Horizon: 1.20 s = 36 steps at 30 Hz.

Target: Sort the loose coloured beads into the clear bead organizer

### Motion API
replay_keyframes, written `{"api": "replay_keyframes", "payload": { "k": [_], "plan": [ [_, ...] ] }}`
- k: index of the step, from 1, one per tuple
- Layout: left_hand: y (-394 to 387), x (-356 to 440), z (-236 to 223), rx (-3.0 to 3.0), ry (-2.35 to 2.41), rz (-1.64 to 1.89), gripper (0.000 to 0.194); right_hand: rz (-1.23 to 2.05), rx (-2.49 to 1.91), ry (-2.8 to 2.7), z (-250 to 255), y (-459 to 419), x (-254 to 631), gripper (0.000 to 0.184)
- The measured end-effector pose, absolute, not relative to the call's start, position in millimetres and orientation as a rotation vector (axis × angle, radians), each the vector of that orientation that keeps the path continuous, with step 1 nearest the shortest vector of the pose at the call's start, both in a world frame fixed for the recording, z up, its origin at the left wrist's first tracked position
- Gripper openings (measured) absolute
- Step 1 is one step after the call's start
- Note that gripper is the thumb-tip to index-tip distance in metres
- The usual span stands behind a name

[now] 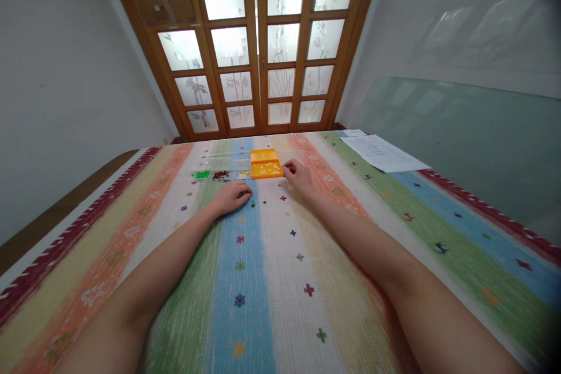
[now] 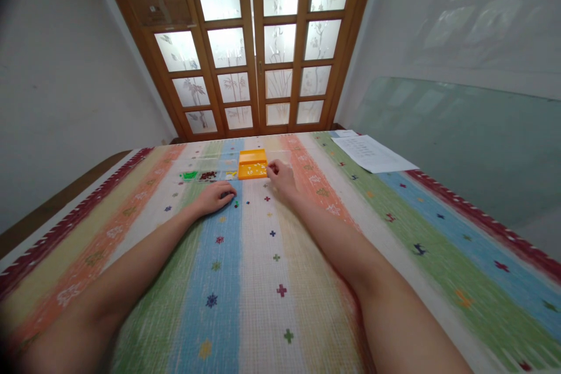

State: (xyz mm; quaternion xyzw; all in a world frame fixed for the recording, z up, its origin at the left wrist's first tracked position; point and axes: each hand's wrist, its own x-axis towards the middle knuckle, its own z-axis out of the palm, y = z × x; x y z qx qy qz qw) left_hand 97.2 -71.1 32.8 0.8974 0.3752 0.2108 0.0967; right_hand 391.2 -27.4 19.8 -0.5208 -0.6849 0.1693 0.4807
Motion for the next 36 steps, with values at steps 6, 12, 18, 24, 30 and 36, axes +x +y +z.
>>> {"api": "replay_keyframes", "payload": {
  "k": [6,12,18,24,30,36],
  "plan": [
    [-79.2,107.5,36.3,2.671,1.075,0.588,0.018,0.227,-1.51,-1.459,12.8,-4.1,428.6,0.027],
    [-83.5,116.1,33.9,2.685,1.006,0.591,0.021,0.255,-1.549,-1.51,6.0,-2.1,429.3,0.036],
    [-91.3,127.9,29.9,2.689,1.007,0.606,0.03,0.259,-1.479,-1.695,8.9,-16.2,408.5,0.028],
    [-97.6,137.9,30.9,2.728,1.058,0.575,0.018,0.249,-1.41,-1.841,7.3,-23.4,395.1,0.026],
    [-99.6,140.3,33.1,2.771,1.074,0.556,0.012,0.234,-1.365,-1.893,7.0,-26.1,393.2,0.025],
    [-96.3,136.3,35.5,2.731,1.13,0.667,0.011,0.227,-1.317,-1.978,6.2,-27.4,393.1,0.025]
  ]
}}
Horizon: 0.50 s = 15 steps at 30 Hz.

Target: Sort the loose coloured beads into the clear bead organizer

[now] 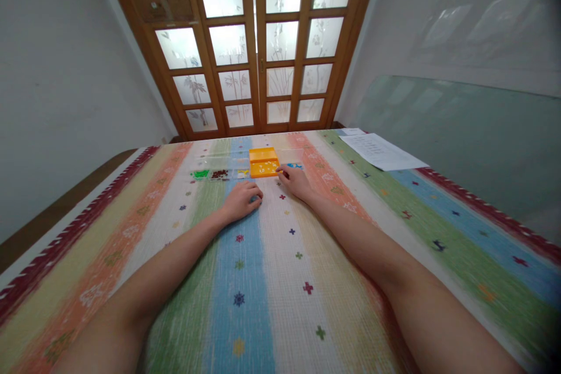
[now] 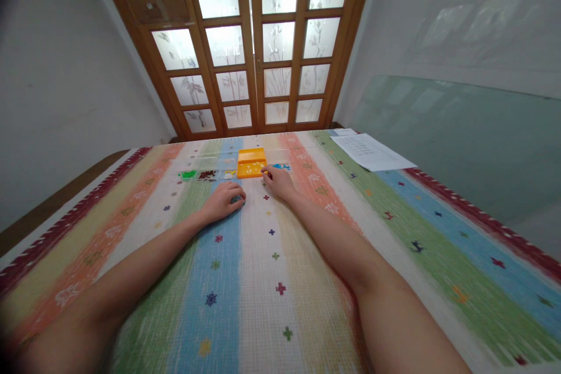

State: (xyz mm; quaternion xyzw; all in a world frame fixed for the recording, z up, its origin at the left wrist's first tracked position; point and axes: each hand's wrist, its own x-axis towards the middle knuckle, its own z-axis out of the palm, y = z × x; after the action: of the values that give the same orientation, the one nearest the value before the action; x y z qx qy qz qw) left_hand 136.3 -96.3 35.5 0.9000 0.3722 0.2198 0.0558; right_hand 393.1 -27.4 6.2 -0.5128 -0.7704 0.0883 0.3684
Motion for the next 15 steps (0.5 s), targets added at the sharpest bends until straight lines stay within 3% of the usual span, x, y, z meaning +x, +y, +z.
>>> {"api": "replay_keyframes", "payload": {
  "k": [15],
  "plan": [
    [-23.5,57.8,4.3,1.727,1.531,1.362,0.017,0.095,-1.107,-2.316,11.7,-42.2,379.1,0.022]
  ]
}}
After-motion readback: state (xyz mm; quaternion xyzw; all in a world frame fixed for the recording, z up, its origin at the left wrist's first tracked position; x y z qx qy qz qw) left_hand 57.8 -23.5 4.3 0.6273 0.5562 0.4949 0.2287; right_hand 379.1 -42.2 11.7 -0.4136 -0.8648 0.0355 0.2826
